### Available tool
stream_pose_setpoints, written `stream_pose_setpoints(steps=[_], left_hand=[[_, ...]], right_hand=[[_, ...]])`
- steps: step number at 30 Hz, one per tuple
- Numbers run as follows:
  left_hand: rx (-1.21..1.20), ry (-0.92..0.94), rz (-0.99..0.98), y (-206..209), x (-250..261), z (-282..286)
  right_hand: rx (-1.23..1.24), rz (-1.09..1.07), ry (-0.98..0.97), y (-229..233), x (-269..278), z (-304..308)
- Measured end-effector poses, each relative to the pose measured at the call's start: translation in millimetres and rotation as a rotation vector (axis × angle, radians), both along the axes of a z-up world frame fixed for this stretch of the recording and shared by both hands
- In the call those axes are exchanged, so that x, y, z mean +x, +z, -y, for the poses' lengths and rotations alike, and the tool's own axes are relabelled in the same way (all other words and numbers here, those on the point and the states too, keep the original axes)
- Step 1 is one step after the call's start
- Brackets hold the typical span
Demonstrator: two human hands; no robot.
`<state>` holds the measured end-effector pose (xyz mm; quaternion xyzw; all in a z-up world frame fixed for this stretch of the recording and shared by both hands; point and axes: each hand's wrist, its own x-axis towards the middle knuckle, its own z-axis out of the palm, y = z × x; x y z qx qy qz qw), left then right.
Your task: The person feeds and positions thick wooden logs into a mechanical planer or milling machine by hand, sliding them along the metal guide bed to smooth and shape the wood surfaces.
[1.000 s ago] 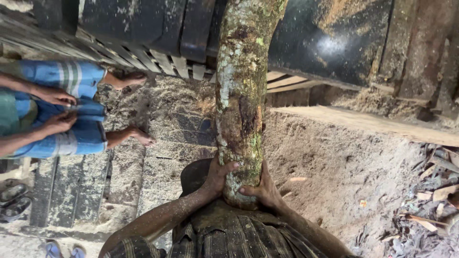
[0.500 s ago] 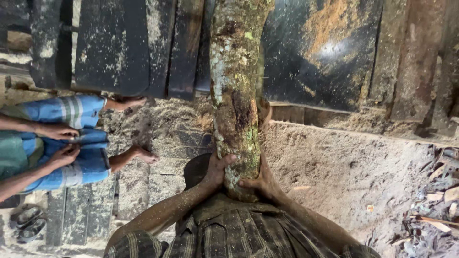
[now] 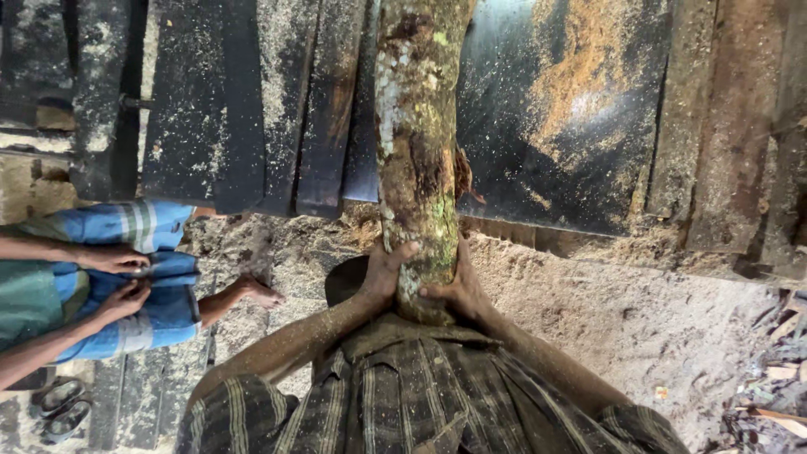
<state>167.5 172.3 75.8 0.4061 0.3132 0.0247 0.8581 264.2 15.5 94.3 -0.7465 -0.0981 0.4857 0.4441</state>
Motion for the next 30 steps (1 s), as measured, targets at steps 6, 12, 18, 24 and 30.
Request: stream_pose_setpoints(steps=[6, 12, 18, 24, 30], left_hand=[[0.066, 0.017, 0.015, 14, 36, -15], [0.32, 0.001, 0.054, 15, 69, -37], [0.526, 0.032, -0.016, -15, 118, -60], [0.534, 0.131, 0.132, -31, 176, -91], [0.283, 0.204, 0.126, -46, 204, -114]], right_hand=[[0.077, -0.087, -0.057, -8, 37, -16], [0.209, -0.193, -0.19, 4, 65, -43], [0.164, 0.055, -0.028, 18, 110, -77], [0.223, 0.135, -0.026, 0, 167, -103], [0.382, -0.023, -0.155, -36, 246, -142]])
